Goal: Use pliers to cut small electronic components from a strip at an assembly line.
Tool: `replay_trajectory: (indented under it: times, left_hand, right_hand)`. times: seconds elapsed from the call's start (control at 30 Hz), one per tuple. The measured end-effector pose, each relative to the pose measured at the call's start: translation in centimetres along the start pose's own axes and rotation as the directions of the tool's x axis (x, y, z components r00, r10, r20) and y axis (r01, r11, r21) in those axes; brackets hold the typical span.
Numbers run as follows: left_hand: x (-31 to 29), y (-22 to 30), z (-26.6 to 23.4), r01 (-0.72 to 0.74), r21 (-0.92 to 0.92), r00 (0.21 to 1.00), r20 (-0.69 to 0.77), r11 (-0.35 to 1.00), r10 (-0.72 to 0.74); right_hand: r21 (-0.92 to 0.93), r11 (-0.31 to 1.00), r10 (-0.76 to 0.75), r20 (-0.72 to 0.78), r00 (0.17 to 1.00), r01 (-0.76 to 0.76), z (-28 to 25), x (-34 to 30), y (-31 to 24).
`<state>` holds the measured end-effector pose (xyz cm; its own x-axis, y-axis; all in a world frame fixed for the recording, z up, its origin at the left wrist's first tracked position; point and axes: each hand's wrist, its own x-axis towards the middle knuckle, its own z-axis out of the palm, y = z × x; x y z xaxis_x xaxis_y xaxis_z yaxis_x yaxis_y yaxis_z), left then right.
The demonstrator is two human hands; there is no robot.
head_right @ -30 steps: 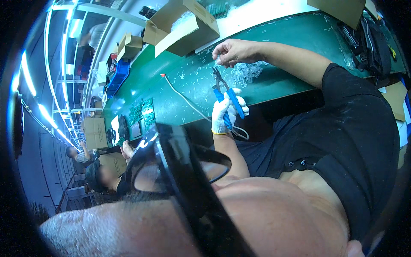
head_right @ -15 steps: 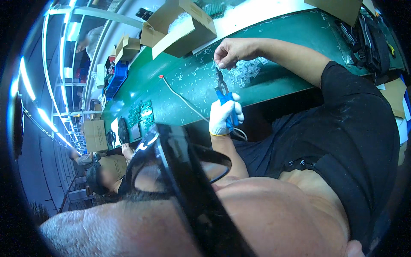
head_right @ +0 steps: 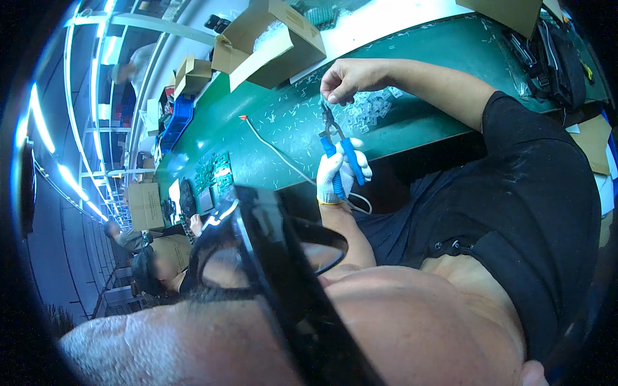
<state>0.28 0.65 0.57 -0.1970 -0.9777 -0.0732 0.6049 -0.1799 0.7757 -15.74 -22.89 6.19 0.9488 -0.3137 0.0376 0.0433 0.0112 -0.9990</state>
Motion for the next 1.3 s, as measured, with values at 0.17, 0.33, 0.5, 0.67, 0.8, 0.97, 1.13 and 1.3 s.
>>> replay_trajectory:
  times: [0.17, 0.33, 0.5, 0.67, 0.8, 0.97, 1.13, 1.3]
  left_hand:
    - [-0.1, 0.0, -0.1, 0.035, 0.118, 0.999, -0.045, 0.992, -0.03]
    - [-0.2, 0.3, 0.4, 0.067, 0.216, 0.991, -0.126, 0.974, -0.04]
    - [0.0, 0.0, 1.0, 0.042, 0.138, 0.992, -0.122, 0.99, -0.025]
    - [-0.2, 0.2, 0.6, 0.075, 0.232, 0.987, -0.157, 0.97, -0.039]
    - [-0.3, 0.8, 1.6, 0.118, 0.303, 0.976, -0.208, 0.946, -0.056]
    - [-0.1, 0.5, 2.2, 0.045, 0.282, 0.974, -0.226, 0.958, 0.021]
    - [0.3, 0.3, 1.2, -0.01, 0.157, 0.953, -0.297, 0.988, 0.057]
    - [0.3, -0.1, 0.4, -0.013, 0.084, 0.962, -0.27, 0.996, 0.035]
  right_hand:
    - [-0.033, 0.999, 0.007, -0.002, 1.0, -0.007, 0.0, -0.1, -0.1]
    - [-0.059, 0.998, 0.001, -0.037, 0.999, -0.003, 0.2, -0.2, -0.2]
    - [-0.042, 0.999, 0.002, -0.027, 1.0, -0.003, 0.3, -0.1, -0.1]
    - [-0.06, 0.998, 0.012, -0.018, 1.0, -0.013, 0.5, -0.1, -0.5]
    - [-0.045, 0.999, 0.0, -0.016, 1.0, -0.001, 0.0, -0.3, -0.3]
    - [-0.096, 0.995, -0.021, -0.034, 0.999, 0.017, -0.3, -0.1, -0.3]
    - [-0.267, 0.963, 0.017, -0.086, 0.996, -0.04, -1.2, 0.2, 0.2]
    - [-0.738, 0.657, 0.094, -0.121, 0.988, -0.153, -3.7, 0.3, 1.8]
